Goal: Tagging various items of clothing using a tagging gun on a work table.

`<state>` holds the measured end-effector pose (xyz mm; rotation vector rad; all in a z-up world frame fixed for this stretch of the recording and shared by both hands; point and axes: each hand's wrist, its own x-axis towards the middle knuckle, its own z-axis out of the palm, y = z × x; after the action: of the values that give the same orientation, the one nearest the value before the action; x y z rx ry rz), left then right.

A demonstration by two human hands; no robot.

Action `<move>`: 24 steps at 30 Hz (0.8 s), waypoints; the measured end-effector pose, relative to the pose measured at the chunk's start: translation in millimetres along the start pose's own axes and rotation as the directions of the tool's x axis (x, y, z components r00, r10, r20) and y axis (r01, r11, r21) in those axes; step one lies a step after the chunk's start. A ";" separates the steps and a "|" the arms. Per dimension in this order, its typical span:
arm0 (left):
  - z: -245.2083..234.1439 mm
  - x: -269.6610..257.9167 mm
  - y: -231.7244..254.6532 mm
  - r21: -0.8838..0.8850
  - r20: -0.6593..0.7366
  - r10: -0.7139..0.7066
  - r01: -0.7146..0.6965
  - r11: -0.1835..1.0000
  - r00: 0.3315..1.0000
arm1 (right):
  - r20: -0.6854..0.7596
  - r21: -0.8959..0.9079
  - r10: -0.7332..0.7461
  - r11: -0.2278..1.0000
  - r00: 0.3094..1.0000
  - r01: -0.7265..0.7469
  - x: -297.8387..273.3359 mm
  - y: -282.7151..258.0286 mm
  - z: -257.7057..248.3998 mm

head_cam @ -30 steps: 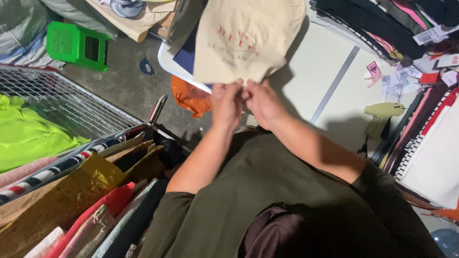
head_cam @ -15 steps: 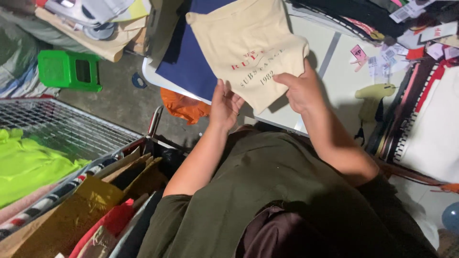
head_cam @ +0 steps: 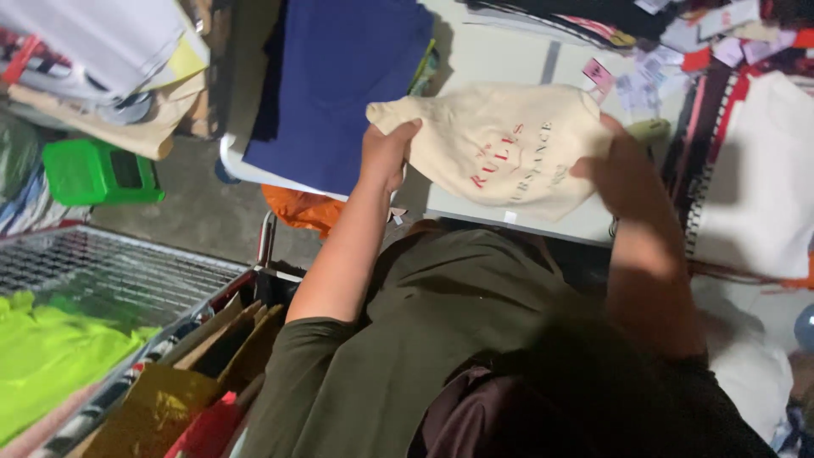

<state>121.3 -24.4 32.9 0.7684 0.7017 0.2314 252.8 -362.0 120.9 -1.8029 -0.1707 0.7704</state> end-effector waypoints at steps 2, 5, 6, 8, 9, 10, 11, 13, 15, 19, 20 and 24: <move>3.8 -1.4 -16.3 0.055 0.042 -0.010 0.008 0.998 0.999 | -0.055 -0.036 -0.010 0.999 0.998 0.008 -2.0 16.4 -13.8; 7.4 -16.2 -33.2 0.181 0.075 0.077 -0.089 0.979 0.994 | -0.153 -0.181 -0.091 0.981 0.984 0.062 -4.1 34.0 -26.3; 7.9 -24.2 -37.8 0.255 0.072 0.167 -0.180 0.950 0.983 | -0.190 -0.286 -0.156 0.953 0.969 0.097 -5.3 39.0 -29.2; -11.4 -29.7 -60.9 0.428 0.062 0.133 -0.147 0.892 0.989 | -0.252 -0.254 -0.131 0.965 0.959 0.065 0.1 67.4 -30.9; -22.7 -34.5 -72.3 0.584 0.040 0.108 -0.111 0.804 0.993 | -0.301 -0.224 -0.107 0.974 0.947 0.039 1.0 82.4 -30.5; -39.3 -32.0 -89.6 0.588 0.044 0.099 -0.106 0.802 0.994 | -0.309 -0.219 -0.099 0.975 0.946 0.030 0.0 93.2 -25.4; -55.7 -29.2 -107.4 0.650 0.019 0.023 -0.030 0.760 1.000 | -0.350 -0.103 0.023 0.993 0.936 -0.063 0.1 103.4 -21.2; -85.0 -20.1 -137.1 0.707 -0.009 -0.052 0.043 0.706 0.999 | -0.379 0.020 0.149 0.988 0.913 -0.153 -1.9 116.4 -9.0; -110.7 -8.0 -161.7 0.758 0.022 0.004 -0.020 0.652 1.000 | -0.409 0.015 0.239 0.967 0.881 -0.255 -6.3 122.3 6.4; -100.2 -11.3 -146.5 0.846 0.068 0.039 -0.078 0.528 0.997 | -0.441 -0.174 -0.014 0.982 0.897 -0.071 -13.6 151.9 12.3; -99.0 -8.1 -146.6 0.848 0.072 0.026 -0.075 0.524 0.997 | -0.443 -0.280 -0.167 0.959 0.881 0.041 -12.4 149.4 10.4; -90.7 -16.0 -145.2 0.849 0.152 0.033 -0.148 0.507 0.988 | -0.392 -0.592 -0.427 0.795 0.815 0.132 -20.1 116.8 4.7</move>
<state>41.6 -83.5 -107.6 1.7922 0.6433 -0.1072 205.2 -411.7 24.3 -2.3843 -0.3329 -0.0222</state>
